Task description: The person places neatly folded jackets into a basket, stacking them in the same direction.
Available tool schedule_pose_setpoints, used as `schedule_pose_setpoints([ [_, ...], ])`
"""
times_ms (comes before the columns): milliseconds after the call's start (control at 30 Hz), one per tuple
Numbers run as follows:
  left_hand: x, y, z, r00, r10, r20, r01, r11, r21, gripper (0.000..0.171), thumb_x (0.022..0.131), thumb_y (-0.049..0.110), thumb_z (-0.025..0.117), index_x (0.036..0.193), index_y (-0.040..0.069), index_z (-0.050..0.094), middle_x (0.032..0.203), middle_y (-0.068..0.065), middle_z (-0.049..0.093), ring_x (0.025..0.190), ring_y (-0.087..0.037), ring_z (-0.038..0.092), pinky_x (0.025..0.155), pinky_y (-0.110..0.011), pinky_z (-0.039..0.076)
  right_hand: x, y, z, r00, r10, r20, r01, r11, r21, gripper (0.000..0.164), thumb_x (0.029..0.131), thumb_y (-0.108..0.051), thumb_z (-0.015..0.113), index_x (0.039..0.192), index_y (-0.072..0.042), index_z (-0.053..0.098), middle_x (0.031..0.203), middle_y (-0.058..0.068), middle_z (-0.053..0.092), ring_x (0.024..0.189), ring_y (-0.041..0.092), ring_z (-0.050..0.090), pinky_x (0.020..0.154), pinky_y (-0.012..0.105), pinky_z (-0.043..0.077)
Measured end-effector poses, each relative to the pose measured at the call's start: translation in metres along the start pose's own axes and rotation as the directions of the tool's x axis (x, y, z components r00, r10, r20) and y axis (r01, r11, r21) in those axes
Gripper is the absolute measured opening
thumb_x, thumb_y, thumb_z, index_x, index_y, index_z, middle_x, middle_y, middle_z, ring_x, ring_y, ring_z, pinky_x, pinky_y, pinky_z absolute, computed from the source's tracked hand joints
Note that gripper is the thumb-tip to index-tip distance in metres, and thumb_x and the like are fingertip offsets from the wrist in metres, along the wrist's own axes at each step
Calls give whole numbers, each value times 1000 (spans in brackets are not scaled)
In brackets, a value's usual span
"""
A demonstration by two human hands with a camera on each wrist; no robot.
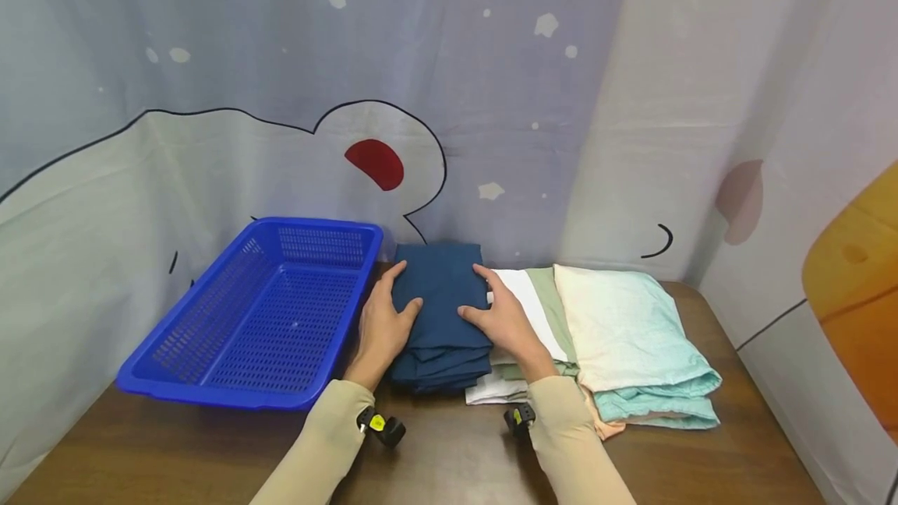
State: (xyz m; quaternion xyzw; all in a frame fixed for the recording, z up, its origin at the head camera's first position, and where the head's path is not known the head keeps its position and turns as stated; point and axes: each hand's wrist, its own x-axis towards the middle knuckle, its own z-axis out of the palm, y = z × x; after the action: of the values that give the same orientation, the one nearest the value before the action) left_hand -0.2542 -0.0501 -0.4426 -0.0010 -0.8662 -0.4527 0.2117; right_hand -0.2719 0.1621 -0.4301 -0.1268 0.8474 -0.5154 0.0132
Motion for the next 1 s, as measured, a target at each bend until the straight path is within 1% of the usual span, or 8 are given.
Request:
schedule_pose_setpoints([
  [100, 0, 7, -3, 1000, 14, -4, -14, 1000, -17, 67, 95, 11, 80, 156, 18, 53, 141, -15, 62, 128, -38, 61, 104, -56, 49, -1, -3, -6, 1000, -15, -5, 15, 999, 38, 81, 96, -15, 77, 166, -11, 35, 150, 29, 47, 122, 51, 64, 93, 56, 57],
  [200, 1, 13, -6, 999, 45, -14, -46, 998, -38, 65, 95, 10, 79, 155, 17, 55, 142, -15, 62, 127, -38, 61, 103, -56, 49, -3, -8, -13, 1000, -30, -9, 30, 997, 66, 82, 97, -15, 78, 166, -11, 34, 150, 30, 45, 123, 52, 63, 92, 57, 58],
  [333, 2, 21, -11, 996, 82, -18, -83, 995, -58, 63, 95, 9, 79, 154, 15, 56, 142, -15, 62, 129, -38, 61, 105, -55, 49, -6, -15, -19, 999, -53, -12, 54, 995, 78, 83, 98, -15, 77, 167, -10, 32, 151, 30, 44, 124, 54, 61, 92, 58, 58],
  [433, 3, 28, -16, 995, 98, -19, -99, 993, -69, 63, 94, 8, 78, 153, 12, 58, 142, -16, 62, 130, -38, 60, 106, -56, 48, -7, -19, -24, 998, -67, -21, 68, 995, 73, 82, 98, -14, 77, 167, -11, 32, 152, 28, 44, 125, 53, 61, 94, 58, 57],
  [600, 6, 40, -26, 994, 106, -14, -107, 990, -89, 63, 93, 8, 78, 153, 9, 58, 145, -18, 61, 134, -39, 57, 110, -56, 45, -9, -27, -30, 997, -79, -27, 81, 993, 87, 82, 98, -12, 77, 167, -14, 33, 152, 25, 45, 125, 51, 62, 94, 56, 57],
  [767, 10, 52, -39, 995, 95, 1, -95, 990, -108, 64, 93, 8, 79, 153, 9, 57, 145, -20, 61, 135, -39, 56, 112, -57, 43, -9, -38, -34, 996, -82, -28, 85, 990, 111, 82, 98, -14, 78, 167, -16, 34, 151, 23, 46, 127, 49, 61, 94, 55, 58],
  [900, 14, 58, -50, 996, 90, 24, -86, 986, -145, 67, 93, 7, 79, 155, 10, 54, 149, -20, 58, 137, -38, 55, 114, -57, 42, -9, -46, -36, 995, -92, -35, 95, 990, 100, 83, 98, -16, 79, 167, -17, 34, 147, 23, 48, 127, 48, 61, 94, 56, 57],
  [1000, 18, 60, -58, 995, 91, 44, -81, 980, -180, 70, 92, 6, 79, 157, 12, 52, 152, -20, 56, 137, -38, 55, 111, -58, 45, -8, -51, -38, 994, -101, -38, 104, 990, 92, 84, 97, -19, 80, 167, -19, 33, 147, 22, 48, 127, 47, 62, 95, 57, 57],
])
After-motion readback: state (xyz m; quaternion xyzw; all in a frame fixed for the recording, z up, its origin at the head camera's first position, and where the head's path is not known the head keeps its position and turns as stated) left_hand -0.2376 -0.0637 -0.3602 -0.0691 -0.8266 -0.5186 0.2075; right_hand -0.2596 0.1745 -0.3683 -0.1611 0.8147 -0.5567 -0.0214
